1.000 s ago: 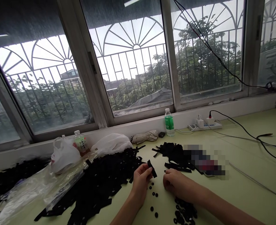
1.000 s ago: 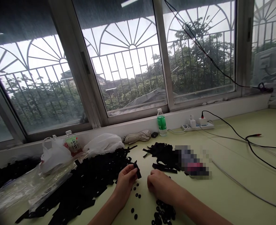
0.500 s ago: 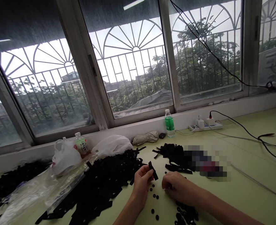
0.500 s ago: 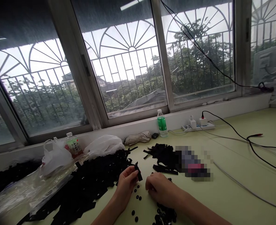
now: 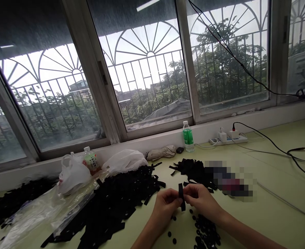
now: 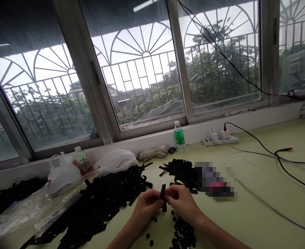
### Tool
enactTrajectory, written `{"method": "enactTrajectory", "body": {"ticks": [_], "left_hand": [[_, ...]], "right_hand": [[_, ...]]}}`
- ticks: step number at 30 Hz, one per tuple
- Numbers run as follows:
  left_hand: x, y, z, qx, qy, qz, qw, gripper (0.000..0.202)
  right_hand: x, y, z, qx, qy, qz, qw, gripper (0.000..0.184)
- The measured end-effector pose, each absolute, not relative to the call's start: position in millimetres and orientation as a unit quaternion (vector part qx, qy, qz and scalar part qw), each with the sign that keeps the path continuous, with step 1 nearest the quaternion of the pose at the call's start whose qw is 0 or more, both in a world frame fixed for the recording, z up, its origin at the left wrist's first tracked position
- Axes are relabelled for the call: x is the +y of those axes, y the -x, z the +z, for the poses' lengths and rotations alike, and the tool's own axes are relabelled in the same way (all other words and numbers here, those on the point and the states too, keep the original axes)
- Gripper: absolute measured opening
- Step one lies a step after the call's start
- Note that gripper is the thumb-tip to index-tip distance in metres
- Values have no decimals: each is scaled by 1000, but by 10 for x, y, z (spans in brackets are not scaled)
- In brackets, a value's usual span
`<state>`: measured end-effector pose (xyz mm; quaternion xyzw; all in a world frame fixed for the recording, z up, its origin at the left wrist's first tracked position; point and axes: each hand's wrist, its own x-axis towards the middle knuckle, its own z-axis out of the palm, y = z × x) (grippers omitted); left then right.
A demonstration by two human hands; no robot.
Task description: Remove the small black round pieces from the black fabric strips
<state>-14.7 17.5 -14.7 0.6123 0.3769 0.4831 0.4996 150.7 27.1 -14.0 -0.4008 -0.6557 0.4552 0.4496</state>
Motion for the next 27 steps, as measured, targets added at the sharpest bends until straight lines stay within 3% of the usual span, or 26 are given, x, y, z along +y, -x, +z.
{"method": "enactTrajectory", "body": {"ticks": [27], "left_hand": [[194,155,-165,430,-587,470,500,32]], "right_hand": [[244,-1525,-124,-640,384,481,461,22]]}}
